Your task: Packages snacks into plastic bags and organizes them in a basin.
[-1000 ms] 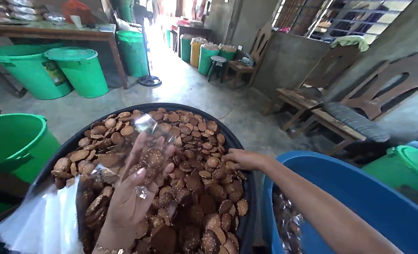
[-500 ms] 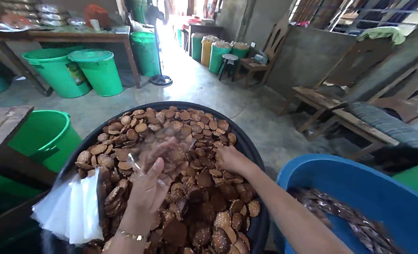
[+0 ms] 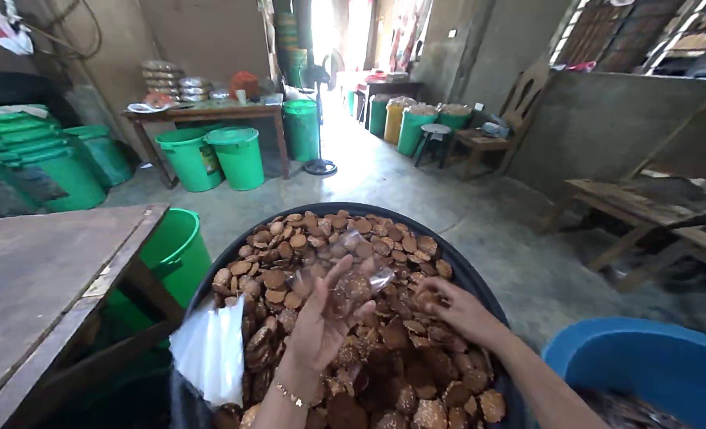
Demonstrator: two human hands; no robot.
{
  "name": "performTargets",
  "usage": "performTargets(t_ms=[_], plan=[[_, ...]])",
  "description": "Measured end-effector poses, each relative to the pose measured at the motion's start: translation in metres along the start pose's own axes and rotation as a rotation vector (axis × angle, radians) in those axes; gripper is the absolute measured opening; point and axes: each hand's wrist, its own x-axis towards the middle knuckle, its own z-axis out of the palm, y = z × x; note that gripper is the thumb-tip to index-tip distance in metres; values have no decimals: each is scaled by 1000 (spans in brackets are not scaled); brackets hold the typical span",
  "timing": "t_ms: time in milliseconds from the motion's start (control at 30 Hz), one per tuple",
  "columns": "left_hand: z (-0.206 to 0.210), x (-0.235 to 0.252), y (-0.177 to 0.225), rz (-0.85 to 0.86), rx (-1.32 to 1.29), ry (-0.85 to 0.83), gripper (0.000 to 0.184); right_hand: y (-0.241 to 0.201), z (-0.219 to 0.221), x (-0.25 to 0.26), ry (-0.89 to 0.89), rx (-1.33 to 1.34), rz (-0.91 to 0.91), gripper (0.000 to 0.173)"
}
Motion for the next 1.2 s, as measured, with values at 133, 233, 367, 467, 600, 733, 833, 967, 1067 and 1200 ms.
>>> performTargets(t_ms=[133,233,367,467,600,733,833,967,1067,1200], plan=[[6,-2,-8,-111,198,47,85,-34,20,-23,412,1208,4,36],[6,-8,-14,-190,225,-14,76,-64,24,-45,377,1276,-24,25],[12,-16,-12,-249,318,-242,78,-68,17,-62,221,663,-222,45],[23,-27,-16,-275,369,-203,75,-73,19,-68,153,693,-283,46],[41,-40,-25,-280,335,-103,52,-73,17,-80,-16,414,-416,40],[46,-45,-22,-387,447,-326,34,-73,12,-80,312,158,-537,34],[48,-47,-19,-425,500,-530,22,-70,10,-80,185,249,-575,30],[46,-58,-17,-424,360,-498,18,-65,7,-87,69,350,-601,16],[37,-74,-24,-324,203,-371,29,-63,8,-94,59,248,-750,16],[43,-102,-26,-235,126,-334,56,-64,10,-99,-51,125,-751,31]])
